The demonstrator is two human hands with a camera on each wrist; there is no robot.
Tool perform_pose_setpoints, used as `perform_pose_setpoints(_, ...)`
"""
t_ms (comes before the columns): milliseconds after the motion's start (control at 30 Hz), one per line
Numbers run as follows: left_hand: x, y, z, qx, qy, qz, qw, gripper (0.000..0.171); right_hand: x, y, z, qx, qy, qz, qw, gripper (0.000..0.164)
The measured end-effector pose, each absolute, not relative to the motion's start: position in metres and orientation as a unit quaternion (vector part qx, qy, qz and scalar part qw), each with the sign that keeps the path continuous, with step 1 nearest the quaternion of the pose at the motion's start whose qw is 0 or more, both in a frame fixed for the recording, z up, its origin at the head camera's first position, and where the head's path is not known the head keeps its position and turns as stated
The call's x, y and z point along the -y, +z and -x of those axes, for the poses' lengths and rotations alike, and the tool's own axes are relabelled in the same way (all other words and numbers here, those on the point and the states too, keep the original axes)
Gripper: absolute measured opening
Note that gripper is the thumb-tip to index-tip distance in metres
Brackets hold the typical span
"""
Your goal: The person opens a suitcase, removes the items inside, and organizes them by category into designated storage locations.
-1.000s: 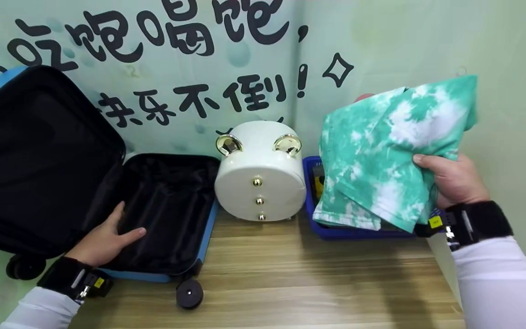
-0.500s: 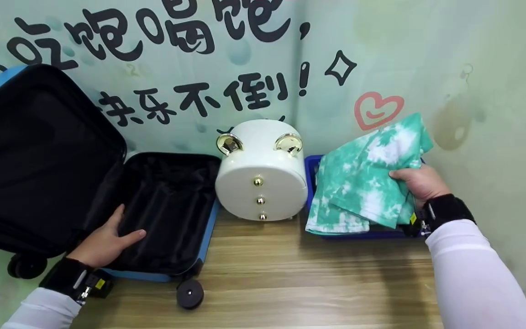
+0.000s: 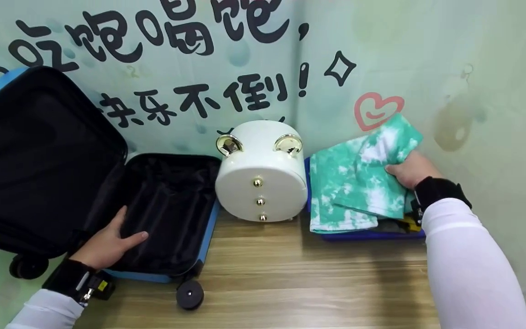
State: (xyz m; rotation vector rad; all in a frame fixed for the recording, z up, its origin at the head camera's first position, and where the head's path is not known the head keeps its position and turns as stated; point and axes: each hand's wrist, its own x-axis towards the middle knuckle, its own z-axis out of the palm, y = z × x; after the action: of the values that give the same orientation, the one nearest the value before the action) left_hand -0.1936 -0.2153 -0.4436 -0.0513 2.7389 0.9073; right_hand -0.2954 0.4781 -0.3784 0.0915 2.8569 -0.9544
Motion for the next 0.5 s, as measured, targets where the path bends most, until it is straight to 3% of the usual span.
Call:
perform_pose_setpoints(200, 0.217, -0.446, 0.193, -0.942, 0.312, 0.017, 0.126, 0.117, -0.497, -0.404, 0.288, -0.975, -0.206, -0.075, 0.034, 0.055)
perform_pose_setpoints(500, 0.215, -0.442, 0.195, -0.941, 0.314, 0.018, 0.126, 0.119, -0.484, -0.405, 0.278, -0.945, -0.31, -0.107, -0.01, 0.113)
